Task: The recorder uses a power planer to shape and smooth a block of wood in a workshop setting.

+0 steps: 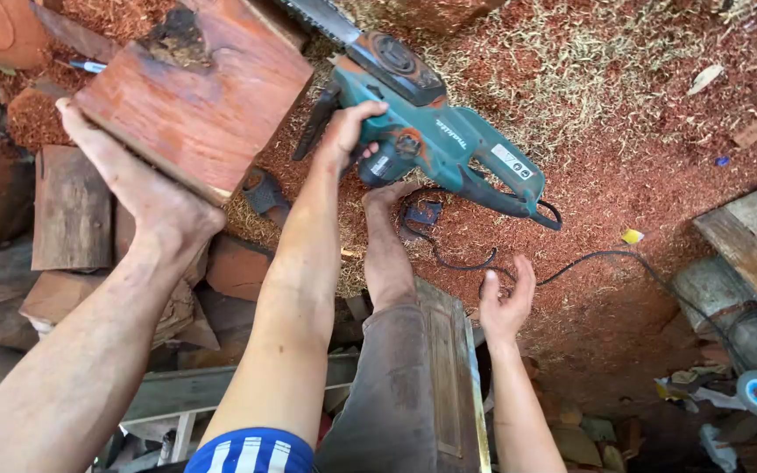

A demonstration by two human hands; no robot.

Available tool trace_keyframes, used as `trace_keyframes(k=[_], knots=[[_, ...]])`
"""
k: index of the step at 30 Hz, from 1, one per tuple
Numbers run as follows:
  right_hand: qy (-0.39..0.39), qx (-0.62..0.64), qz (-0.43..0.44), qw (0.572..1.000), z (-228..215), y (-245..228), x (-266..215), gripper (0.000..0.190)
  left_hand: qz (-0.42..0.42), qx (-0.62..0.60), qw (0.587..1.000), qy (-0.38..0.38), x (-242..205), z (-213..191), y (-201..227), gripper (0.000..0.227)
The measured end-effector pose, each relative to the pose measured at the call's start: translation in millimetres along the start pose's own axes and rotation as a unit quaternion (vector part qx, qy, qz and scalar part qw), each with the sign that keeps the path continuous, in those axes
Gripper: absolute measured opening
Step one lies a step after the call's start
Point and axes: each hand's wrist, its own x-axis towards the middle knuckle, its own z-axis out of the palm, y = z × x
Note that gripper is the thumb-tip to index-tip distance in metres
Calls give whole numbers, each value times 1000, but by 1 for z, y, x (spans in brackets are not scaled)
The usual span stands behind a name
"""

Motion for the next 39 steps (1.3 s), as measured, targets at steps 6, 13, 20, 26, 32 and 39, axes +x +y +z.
trace_keyframes(k=[6, 13, 20, 26, 32, 39], knots=[[7, -176, -136, 975, 18, -86, 30, 112, 73, 186, 970, 138, -94, 56, -2, 68], [-234, -102, 25, 967, 18, -107, 44, 83, 2, 313, 933, 178, -209, 43, 2, 69], [-313, -75, 8, 947, 49, -94, 47, 61, -10, 309, 927, 214, -215, 23, 16, 73], [-314, -60, -5, 947, 65, -86, 51, 49, 5, 299, 929, 217, -217, 20, 24, 72], [-322, -52, -6, 945, 68, -84, 54, 49, -7, 308, 928, 208, -210, 20, 22, 70], [-359, -67, 31, 930, 58, -103, 59, 48, -17, 332, 925, 186, -217, 25, 35, 70]])
